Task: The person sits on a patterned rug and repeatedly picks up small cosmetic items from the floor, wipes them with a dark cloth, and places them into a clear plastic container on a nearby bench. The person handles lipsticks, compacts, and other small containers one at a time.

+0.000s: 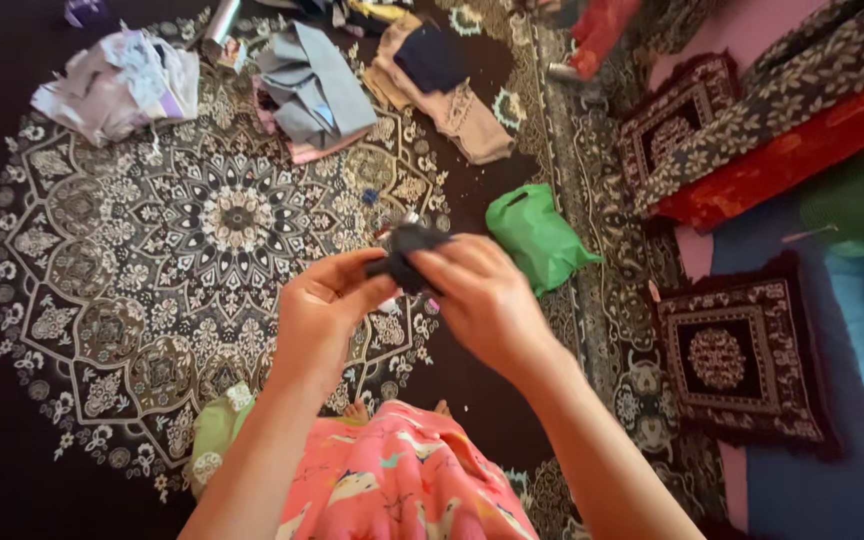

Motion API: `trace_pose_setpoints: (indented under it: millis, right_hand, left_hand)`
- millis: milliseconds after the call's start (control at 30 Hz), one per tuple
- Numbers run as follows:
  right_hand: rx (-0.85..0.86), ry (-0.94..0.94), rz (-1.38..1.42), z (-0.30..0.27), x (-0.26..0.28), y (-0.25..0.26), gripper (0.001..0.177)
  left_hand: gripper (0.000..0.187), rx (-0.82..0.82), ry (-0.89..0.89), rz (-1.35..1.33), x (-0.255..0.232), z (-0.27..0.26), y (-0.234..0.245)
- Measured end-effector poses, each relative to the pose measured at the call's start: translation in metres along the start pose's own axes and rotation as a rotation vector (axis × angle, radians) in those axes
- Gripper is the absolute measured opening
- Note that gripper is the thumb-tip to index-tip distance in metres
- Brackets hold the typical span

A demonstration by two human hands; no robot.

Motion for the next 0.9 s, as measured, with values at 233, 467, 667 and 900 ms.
trace_pose_setpoints:
  millis: [233,467,667,900]
  right_hand:
    - [-0.071,-0.14,-0.016,-0.004,-0.016,0.022,0.043]
    - [0.022,-0.047,0.086,-0.003,0.014,0.009,0.045]
    - [0.074,-0.466,0.187,-0.009,-0.027,0.019,0.038]
    - [0.109,-0.003,0.021,0.009,0.024,0.02,0.051]
  left_hand:
    - [0.025,-0.068,0.007,-0.159,-0.015,-0.011,0.007]
    - [0.029,0.034,-0.049,-0.163,-0.001,-0.011,-0.017]
    - [0.033,-0.015,-0.147,0.071,-0.029,-0.023,-0.007]
    - [0.03,0.044,-0.013,0.055,-0.042,-0.009,-0.02]
Point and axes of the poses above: each hand's wrist, its own z-axis towards the middle knuckle, its own y-axis out of the back of the hand, x = y × z, the point moved 6 cm from there along z, towards the middle knuckle, and after that the axes turned 2 degrees about z, right-handed, at the moved point
